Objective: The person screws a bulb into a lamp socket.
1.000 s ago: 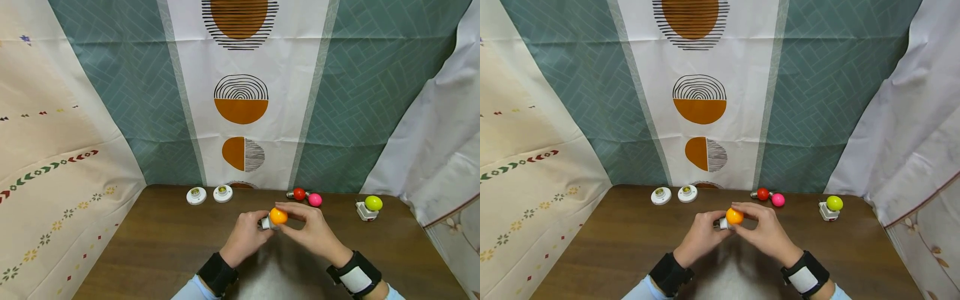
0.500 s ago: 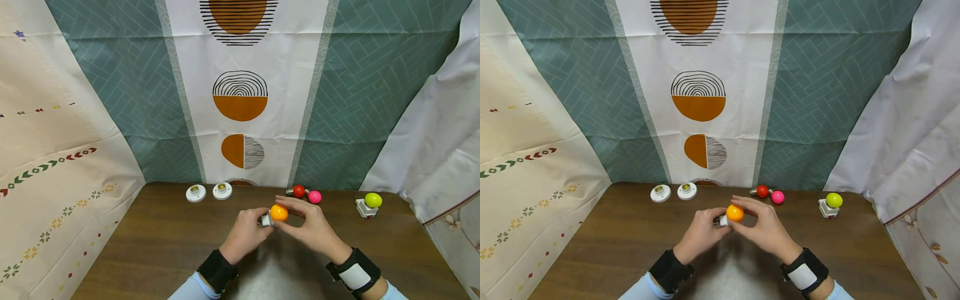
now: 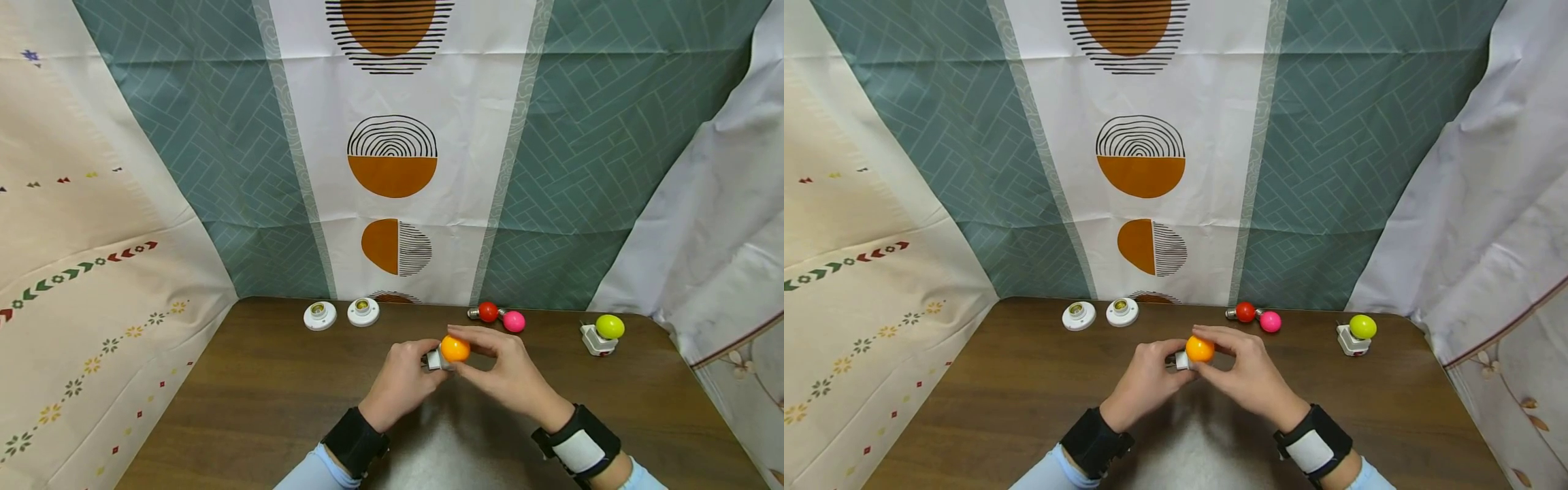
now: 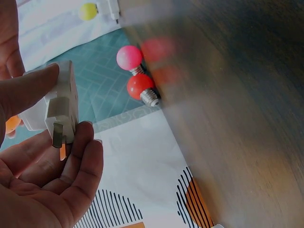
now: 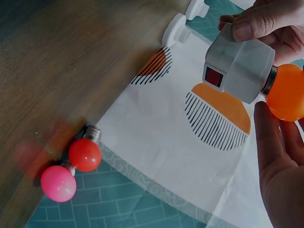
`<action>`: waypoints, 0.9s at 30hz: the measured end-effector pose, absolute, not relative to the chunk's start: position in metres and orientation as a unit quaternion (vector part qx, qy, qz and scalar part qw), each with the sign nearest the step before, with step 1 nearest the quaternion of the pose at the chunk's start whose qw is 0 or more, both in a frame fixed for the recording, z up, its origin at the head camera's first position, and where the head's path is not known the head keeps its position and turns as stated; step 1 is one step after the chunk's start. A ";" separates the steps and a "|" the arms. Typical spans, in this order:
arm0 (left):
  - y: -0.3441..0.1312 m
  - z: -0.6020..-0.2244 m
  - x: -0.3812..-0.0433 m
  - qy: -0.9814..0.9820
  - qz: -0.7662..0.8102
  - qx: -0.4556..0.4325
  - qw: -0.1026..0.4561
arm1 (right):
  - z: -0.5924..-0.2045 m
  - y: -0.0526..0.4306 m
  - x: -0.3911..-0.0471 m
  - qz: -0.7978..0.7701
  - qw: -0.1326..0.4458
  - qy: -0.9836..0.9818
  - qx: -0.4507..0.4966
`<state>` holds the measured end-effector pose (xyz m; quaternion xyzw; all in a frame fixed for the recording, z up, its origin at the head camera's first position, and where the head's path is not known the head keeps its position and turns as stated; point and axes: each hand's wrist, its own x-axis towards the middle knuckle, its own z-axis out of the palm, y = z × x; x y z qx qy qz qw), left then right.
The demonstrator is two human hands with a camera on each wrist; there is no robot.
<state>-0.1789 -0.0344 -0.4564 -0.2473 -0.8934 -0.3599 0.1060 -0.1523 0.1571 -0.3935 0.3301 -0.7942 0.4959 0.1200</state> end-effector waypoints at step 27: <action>-0.034 -0.455 -0.179 -0.898 -0.363 -0.233 0.090 | -0.393 0.157 -0.153 0.499 0.115 -0.794 0.328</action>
